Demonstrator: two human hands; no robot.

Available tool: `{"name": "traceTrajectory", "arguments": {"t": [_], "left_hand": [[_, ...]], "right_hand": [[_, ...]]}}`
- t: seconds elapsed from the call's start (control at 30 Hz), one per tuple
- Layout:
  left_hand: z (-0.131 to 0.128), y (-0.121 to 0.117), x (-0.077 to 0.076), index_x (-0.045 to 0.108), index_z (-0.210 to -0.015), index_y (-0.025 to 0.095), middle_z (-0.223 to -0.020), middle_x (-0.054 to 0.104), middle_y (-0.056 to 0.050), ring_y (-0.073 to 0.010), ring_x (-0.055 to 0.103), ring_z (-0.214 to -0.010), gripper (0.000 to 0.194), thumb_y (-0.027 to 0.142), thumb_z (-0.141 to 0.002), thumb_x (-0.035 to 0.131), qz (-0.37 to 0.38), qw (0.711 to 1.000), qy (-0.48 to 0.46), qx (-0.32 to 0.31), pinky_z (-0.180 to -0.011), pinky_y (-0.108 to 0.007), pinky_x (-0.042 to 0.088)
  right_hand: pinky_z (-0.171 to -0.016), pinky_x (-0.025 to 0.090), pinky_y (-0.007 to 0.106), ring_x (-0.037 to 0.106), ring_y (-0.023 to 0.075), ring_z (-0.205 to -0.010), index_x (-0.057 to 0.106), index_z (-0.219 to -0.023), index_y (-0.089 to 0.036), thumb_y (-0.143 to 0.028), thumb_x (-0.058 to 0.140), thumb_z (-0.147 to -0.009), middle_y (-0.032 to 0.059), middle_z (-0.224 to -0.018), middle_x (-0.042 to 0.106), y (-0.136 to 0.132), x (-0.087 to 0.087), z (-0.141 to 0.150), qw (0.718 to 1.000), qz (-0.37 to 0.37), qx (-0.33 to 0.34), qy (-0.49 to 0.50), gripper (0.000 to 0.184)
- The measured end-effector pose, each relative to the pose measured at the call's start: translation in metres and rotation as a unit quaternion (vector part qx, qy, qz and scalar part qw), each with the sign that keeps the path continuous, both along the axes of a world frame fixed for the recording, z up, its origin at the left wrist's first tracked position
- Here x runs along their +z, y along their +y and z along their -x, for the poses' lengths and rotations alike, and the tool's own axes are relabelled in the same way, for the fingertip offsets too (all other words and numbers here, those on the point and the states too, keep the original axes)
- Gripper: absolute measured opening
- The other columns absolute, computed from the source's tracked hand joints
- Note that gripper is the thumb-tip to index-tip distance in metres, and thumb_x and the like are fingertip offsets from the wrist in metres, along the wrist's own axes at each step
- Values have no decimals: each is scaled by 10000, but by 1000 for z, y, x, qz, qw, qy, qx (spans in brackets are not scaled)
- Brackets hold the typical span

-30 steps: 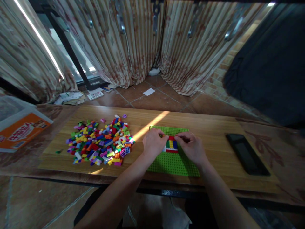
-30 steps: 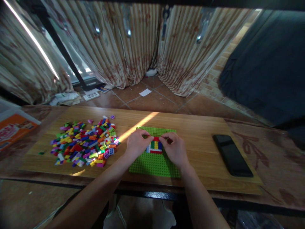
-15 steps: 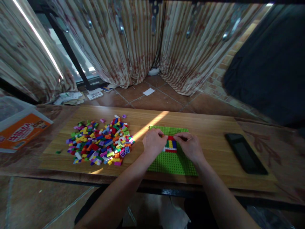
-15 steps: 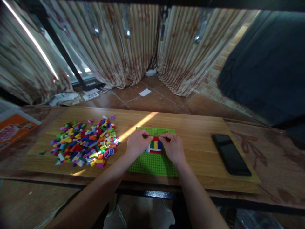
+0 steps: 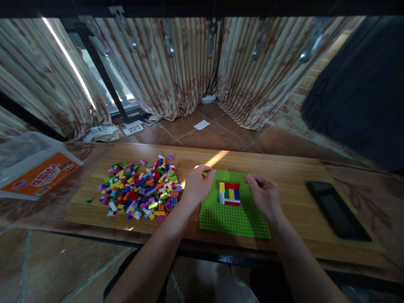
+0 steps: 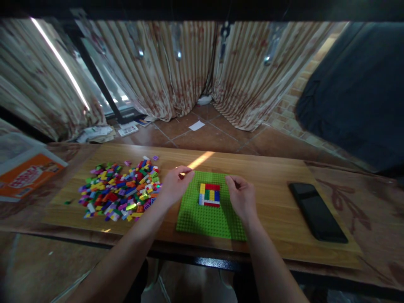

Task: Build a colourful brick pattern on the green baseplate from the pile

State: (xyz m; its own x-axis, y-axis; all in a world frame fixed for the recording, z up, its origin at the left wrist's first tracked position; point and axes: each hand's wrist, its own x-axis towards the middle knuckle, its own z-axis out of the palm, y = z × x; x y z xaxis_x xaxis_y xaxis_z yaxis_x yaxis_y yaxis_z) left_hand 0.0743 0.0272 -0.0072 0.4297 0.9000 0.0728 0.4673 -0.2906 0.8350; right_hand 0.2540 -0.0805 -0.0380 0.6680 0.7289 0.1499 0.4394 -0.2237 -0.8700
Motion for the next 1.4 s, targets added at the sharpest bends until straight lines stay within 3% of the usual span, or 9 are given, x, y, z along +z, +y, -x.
{"name": "traceTrajectory", "arguments": {"t": [0.1,0.27,0.4,0.5,0.6,0.7,0.8,1.13,1.4], "left_hand": [[22,16,6,717,-847,168,-816,728,-26,-152,637,-730,216,281,-836,533,-12,999,-19,25,-696,-260,483],[75,50,13,722,-864,143,-799,728,-36,-157,642,-748,245,311,-801,555,-11,988,-56,141,-698,-250,479],[124,66,21,734,-894,142,-797,733,-41,-163,639,-733,269,320,-775,572,-40,980,-18,193,-682,-251,476],[151,67,25,744,-863,155,-748,726,-30,-165,634,-696,234,260,-736,577,-31,982,50,179,-650,-250,470],[167,66,26,748,-829,163,-733,718,-24,-169,627,-683,214,223,-696,592,-18,987,116,108,-648,-257,465],[176,63,26,749,-822,181,-717,706,-13,-169,615,-678,205,224,-677,610,-6,987,157,31,-635,-256,460],[181,61,26,751,-822,200,-712,703,-7,-166,607,-672,199,217,-667,628,-7,983,181,-9,-625,-250,452],[176,61,22,732,-789,197,-748,719,-17,-179,637,-703,145,227,-707,617,-24,978,206,-19,-656,-261,461],[174,63,20,716,-950,168,-823,720,-34,-176,641,-759,254,292,-763,595,5,987,153,-54,-678,-254,474]], "right_hand": [[-650,474,316,638,211,-701,741,-810,-170,-496,548,-845,68,-761,724,-1,6,6,998,5,10,-68,380],[-659,470,317,616,191,-670,709,-786,-188,-457,499,-892,56,-747,686,-5,13,15,984,7,31,-175,357],[-631,470,308,625,190,-682,694,-798,-210,-459,496,-898,56,-799,694,-7,10,14,977,-7,43,-211,333],[-639,481,316,633,194,-685,694,-810,-226,-475,490,-901,52,-818,699,-7,6,13,973,-15,54,-224,335],[-651,493,330,638,198,-678,691,-811,-235,-491,480,-903,46,-819,700,-6,3,15,969,-21,59,-237,344],[-690,505,346,658,214,-734,690,-830,-240,-487,472,-909,49,-852,708,-5,2,16,965,-19,67,-252,339],[-719,512,350,671,222,-790,687,-845,-240,-481,469,-914,52,-876,714,-4,0,18,962,-22,81,-261,333],[-732,521,350,681,221,-814,682,-857,-240,-482,459,-921,47,-902,717,-2,-7,19,954,-19,94,-284,335],[-715,521,325,679,208,-795,686,-852,-237,-472,470,-925,44,-872,719,-3,-3,20,951,-26,99,-292,327]]}}
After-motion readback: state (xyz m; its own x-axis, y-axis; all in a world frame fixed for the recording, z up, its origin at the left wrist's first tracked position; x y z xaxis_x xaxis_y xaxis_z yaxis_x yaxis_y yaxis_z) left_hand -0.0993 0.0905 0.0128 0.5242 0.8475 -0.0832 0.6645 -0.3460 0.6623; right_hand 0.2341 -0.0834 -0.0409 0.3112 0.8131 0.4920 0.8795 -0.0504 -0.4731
